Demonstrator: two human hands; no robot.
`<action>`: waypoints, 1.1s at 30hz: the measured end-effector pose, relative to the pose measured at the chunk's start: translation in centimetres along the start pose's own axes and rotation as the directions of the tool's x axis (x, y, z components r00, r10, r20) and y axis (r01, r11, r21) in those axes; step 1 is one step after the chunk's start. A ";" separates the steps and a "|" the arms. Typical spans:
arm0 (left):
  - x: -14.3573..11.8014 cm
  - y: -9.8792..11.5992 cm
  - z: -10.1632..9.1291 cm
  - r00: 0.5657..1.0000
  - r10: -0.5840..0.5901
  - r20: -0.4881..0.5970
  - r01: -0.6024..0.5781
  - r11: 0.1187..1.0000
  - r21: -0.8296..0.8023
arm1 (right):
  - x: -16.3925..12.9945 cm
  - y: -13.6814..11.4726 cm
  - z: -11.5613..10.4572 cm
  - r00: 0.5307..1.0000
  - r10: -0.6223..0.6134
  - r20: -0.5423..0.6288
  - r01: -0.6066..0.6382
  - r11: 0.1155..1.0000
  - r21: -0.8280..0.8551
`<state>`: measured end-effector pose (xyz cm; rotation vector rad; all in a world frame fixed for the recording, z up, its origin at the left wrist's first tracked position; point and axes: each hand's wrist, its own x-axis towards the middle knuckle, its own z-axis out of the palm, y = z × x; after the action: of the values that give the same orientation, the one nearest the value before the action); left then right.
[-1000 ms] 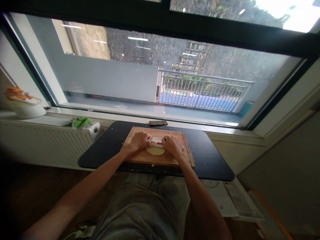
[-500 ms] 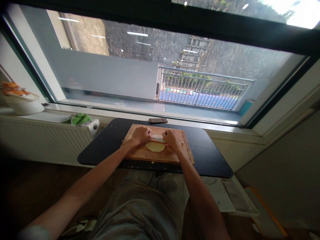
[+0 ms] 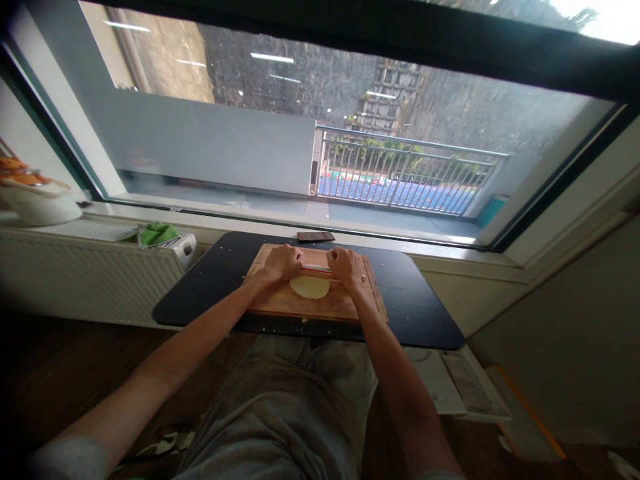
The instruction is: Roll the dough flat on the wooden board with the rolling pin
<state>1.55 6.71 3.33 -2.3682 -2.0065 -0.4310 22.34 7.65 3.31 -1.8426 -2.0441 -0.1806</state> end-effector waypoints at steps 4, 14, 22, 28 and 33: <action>0.5 0.0 0.1 1.000 0.005 0.000 -0.005 1.000 0.014 | 0.7 -0.1 0.0 0.999 0.003 0.034 -0.004 0.999 0.039; 2.1 -0.2 0.5 0.999 -0.021 0.024 0.020 0.999 0.029 | 1.4 0.3 0.8 0.992 0.117 -0.053 -0.113 0.991 0.079; 2.6 -0.5 0.9 0.999 0.015 -0.051 -0.014 0.999 0.030 | 1.8 0.7 1.3 0.989 0.108 -0.096 -0.102 0.993 0.062; 2.3 -0.5 1.3 0.998 0.043 -0.052 -0.040 0.998 0.053 | 1.0 0.4 0.9 0.975 0.219 0.033 -0.220 0.975 0.037; 1.3 -0.2 0.7 0.996 0.054 0.068 -0.057 0.998 0.040 | 0.9 0.6 1.2 0.970 0.176 0.170 -0.166 0.983 -0.075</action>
<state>1.66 8.18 2.91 -2.4381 -1.9497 -0.3095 22.65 9.00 2.48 -2.1290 -1.9977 -0.0336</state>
